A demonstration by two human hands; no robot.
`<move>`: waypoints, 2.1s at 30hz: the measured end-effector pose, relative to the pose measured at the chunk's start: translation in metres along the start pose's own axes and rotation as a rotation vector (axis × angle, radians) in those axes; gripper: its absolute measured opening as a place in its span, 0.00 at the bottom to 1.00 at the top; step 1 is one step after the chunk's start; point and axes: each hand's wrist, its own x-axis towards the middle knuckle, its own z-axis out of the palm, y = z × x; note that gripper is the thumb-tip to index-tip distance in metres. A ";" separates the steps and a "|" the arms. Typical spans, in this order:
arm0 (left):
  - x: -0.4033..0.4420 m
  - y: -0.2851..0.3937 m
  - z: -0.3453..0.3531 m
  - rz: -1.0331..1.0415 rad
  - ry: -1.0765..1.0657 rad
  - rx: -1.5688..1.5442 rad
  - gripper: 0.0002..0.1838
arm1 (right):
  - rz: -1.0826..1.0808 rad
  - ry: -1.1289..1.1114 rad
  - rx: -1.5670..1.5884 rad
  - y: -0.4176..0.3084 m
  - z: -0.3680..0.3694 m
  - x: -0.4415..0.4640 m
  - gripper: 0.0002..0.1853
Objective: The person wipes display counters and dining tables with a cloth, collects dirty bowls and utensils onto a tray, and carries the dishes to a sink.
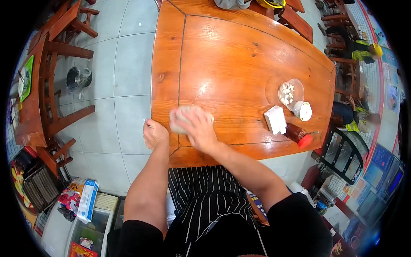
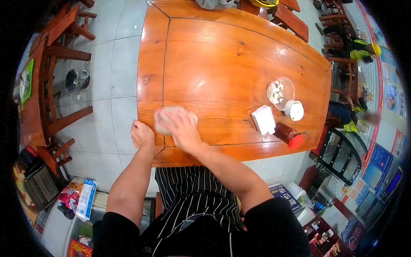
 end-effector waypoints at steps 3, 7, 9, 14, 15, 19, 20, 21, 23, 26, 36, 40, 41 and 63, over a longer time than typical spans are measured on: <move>-0.002 -0.001 0.002 0.004 0.031 0.000 0.31 | 0.080 -0.190 0.173 -0.010 -0.035 -0.041 0.37; 0.000 -0.003 -0.003 -0.040 -0.003 0.001 0.31 | 0.646 -0.266 1.163 0.032 -0.061 -0.056 0.32; 0.002 -0.006 -0.004 -0.026 -0.013 -0.003 0.31 | 0.793 -0.206 1.125 0.049 -0.101 -0.031 0.30; 0.005 -0.004 -0.008 0.001 -0.012 -0.007 0.30 | 0.575 0.300 0.221 0.070 -0.085 -0.011 0.29; 0.007 -0.002 -0.009 0.030 -0.034 0.014 0.30 | 0.403 0.175 -0.031 0.048 -0.067 -0.006 0.30; -0.004 0.002 -0.019 0.026 -0.038 -0.035 0.30 | 0.234 0.103 -0.238 0.026 -0.029 0.011 0.30; -0.004 0.003 -0.021 0.001 -0.057 -0.034 0.30 | 0.231 0.126 -0.246 0.025 -0.029 0.014 0.30; -0.004 0.004 -0.023 -0.023 -0.077 -0.032 0.31 | 0.237 0.120 -0.234 0.023 -0.031 0.016 0.30; -0.005 0.003 -0.023 -0.007 -0.063 -0.062 0.30 | 0.222 0.116 -0.218 0.024 -0.038 0.016 0.30; -0.011 0.002 -0.027 0.011 -0.050 -0.094 0.30 | 0.199 0.061 -0.192 0.021 -0.052 0.013 0.30; -0.016 0.007 -0.031 0.089 0.008 -0.089 0.28 | 0.361 0.147 -0.305 0.066 -0.104 -0.061 0.31; -0.025 0.011 -0.038 0.094 -0.010 -0.089 0.29 | 0.368 0.216 -0.284 0.068 -0.109 -0.067 0.31; -0.030 0.013 -0.040 0.105 -0.005 -0.092 0.29 | 0.364 0.241 -0.300 0.070 -0.108 -0.065 0.31; -0.048 0.019 -0.043 0.060 0.033 -0.030 0.30 | 0.391 0.320 -0.324 0.078 -0.105 -0.070 0.29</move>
